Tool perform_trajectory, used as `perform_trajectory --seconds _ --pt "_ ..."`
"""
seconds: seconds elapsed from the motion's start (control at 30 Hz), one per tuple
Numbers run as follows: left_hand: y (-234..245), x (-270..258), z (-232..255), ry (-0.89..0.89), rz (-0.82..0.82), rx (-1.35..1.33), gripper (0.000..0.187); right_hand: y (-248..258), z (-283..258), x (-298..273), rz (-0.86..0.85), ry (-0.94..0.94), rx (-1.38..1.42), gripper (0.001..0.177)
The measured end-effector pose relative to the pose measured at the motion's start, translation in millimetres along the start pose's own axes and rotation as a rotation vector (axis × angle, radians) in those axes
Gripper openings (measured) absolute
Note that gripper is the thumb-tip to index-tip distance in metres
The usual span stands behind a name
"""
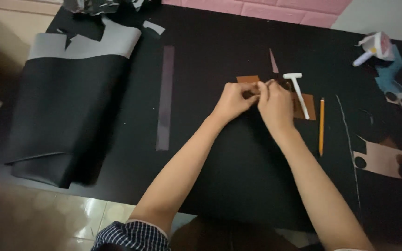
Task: The person uses a small white mallet and a punch tool to create holes in various small pieces of brown leather on a black workbench.
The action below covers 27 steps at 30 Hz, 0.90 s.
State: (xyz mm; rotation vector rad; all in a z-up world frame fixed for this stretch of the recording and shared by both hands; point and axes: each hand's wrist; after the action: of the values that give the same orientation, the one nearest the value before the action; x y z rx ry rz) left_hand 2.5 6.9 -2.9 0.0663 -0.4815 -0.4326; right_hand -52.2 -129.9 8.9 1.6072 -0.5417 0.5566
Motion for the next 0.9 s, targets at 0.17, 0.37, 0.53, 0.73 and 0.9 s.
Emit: perform_trajectory --seconds 0.17,0.37,0.53,0.73,0.9 --pt "-4.9 6.4 -16.7 0.007 0.076 0.008 0.018 14.5 0.6 12.8 -0.072 -0.056 0.217 0.036" --pt "8.0 2.6 -10.6 0.107 0.264 0.09 0.024 14.2 -3.2 11.9 -0.044 0.022 0.228 0.038" --pt "5.8 3.2 -15.0 0.131 0.211 0.152 0.024 11.6 2.0 6.4 -0.025 0.029 0.255 0.039" --pt "6.9 2.3 -1.1 0.09 -0.044 0.345 0.026 13.2 -3.0 10.5 -0.044 0.074 0.197 0.044" --pt "2.0 4.2 -1.1 0.146 -0.086 0.518 0.026 10.9 -3.1 8.3 -0.051 0.064 0.235 0.041"
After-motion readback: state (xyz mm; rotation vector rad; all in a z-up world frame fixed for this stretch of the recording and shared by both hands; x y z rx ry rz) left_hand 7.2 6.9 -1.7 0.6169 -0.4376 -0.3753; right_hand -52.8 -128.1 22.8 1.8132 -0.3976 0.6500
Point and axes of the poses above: each hand's wrist, its own x-axis towards the middle knuckle, its own y-axis out of the back of the hand, z = x × y, and after that the axes turned 8 degrees about -x, right-handed
